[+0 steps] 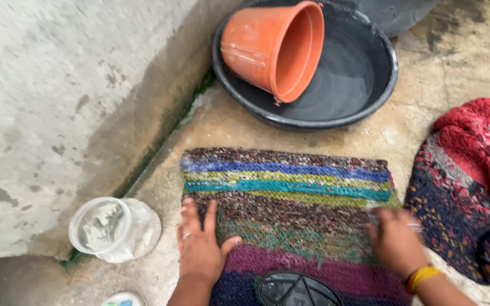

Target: Scrubbing and washing handmade colorful rugs outdoors using a brush and water.

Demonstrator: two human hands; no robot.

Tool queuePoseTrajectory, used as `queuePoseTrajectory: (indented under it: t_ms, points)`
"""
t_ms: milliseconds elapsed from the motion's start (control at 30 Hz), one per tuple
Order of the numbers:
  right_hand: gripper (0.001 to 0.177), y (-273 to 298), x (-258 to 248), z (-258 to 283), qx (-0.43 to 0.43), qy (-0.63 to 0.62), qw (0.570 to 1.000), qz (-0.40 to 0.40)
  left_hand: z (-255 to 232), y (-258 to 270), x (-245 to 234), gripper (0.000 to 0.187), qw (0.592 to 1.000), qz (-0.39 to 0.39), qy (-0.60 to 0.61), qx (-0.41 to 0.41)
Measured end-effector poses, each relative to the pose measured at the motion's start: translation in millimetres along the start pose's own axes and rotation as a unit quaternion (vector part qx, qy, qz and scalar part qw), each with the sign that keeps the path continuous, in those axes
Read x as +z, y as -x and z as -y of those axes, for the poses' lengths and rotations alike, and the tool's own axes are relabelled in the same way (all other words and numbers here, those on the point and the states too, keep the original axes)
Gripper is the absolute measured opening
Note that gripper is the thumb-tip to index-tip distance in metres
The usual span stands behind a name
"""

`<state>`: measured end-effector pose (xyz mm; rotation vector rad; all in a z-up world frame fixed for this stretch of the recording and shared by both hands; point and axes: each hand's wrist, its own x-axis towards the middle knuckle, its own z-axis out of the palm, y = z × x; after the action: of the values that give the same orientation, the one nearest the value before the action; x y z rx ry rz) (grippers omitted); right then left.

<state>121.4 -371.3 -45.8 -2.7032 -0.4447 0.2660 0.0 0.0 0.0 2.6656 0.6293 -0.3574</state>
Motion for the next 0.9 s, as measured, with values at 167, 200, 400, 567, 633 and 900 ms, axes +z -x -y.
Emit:
queuePoseTrajectory:
  t_ms: [167, 200, 400, 567, 633, 900]
  points:
    - [0.081, 4, 24, -60, 0.177, 0.253, 0.951, -0.013, -10, -6, 10, 0.106, 0.976, -0.067, 0.067, -0.194]
    - [0.081, 3, 24, -68, 0.177, 0.253, 0.951, -0.014, -2, -15, 18, 0.106, 0.976, -0.067, 0.067, -0.194]
    - [0.062, -4, -6, -135, 0.359, -0.203, 0.910, 0.050, 60, -58, 18, 0.042, 0.946, -0.071, 0.272, -0.164]
    - [0.022, -14, -52, -178, 0.199, -0.345, 0.913, 0.092, 67, -65, -35, 0.024, 0.863, -0.019, 0.496, -0.092]
    - [0.021, -23, -73, -151, 0.215, -0.385, 0.894, 0.073, 73, -77, -40, 0.026, 0.866, -0.006, 0.498, -0.042]
    - [0.028, -45, -60, -138, 0.203, -0.590, 0.779, 0.067, 56, -95, -49, 0.040, 0.735, 0.088, 0.671, -0.046]
